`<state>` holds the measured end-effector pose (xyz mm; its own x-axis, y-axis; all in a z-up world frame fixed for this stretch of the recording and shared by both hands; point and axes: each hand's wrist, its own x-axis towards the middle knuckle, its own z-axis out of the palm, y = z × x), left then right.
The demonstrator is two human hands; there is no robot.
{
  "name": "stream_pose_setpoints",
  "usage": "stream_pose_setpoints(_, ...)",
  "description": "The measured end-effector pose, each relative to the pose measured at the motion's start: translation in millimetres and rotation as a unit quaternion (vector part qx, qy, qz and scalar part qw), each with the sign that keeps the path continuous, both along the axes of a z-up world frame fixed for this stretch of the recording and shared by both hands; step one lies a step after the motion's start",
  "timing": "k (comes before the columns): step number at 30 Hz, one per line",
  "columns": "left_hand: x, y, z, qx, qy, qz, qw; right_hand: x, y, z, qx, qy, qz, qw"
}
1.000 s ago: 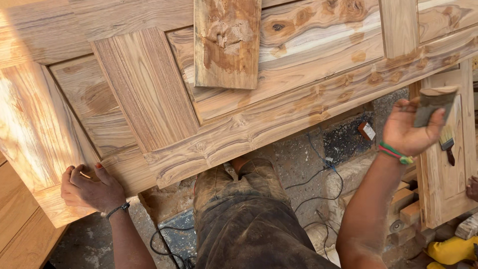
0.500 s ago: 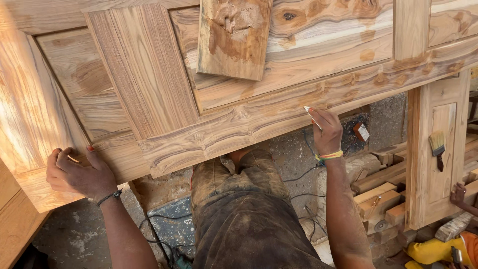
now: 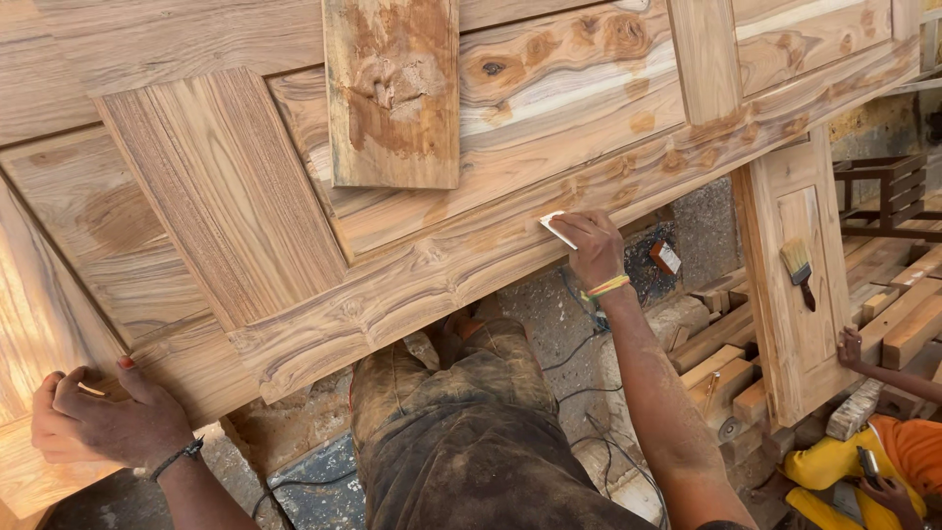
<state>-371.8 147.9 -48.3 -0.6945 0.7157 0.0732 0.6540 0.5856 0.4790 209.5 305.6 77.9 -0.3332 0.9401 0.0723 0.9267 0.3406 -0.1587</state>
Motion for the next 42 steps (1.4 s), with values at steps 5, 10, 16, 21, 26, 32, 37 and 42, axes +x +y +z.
stream_pose_setpoints(5, 8, 5, 27, -0.006, 0.159, -0.04, 0.986, -8, -13, -19, 0.051, 0.038, -0.025, 0.998)
stream_pose_setpoints(10, -10, -13, -14, 0.027, 0.08, -0.033, 0.996, 24, 6, -6, 0.032, -0.008, 0.007, 0.999)
stream_pose_setpoints(16, 2, -15, 10, -0.04, 0.185, -0.047, 0.981, 27, -13, -19, 0.022, 0.016, -0.033, 0.999)
stream_pose_setpoints(21, 2, -4, 9, 0.041, 0.106, -0.065, 0.991, 73, -21, 0, -0.048, -0.014, -0.068, 0.996)
stream_pose_setpoints(26, -7, -23, -15, -0.004, 0.122, -0.056, 0.991, 89, 14, -12, -0.038, 0.01, -0.233, 0.972)
stream_pose_setpoints(32, -15, -22, -33, 0.007, 0.057, -0.037, 0.998, 46, 56, -53, -0.106, -0.019, -0.317, 0.942)
stream_pose_setpoints(37, 4, 5, 14, 0.01, 0.212, -0.074, 0.974, 24, 38, -50, -0.193, 0.008, -0.348, 0.917)
stream_pose_setpoints(42, 3, 10, 16, -0.006, 0.048, -0.009, 0.999, -31, 24, -43, -0.152, 0.07, -0.274, 0.947)
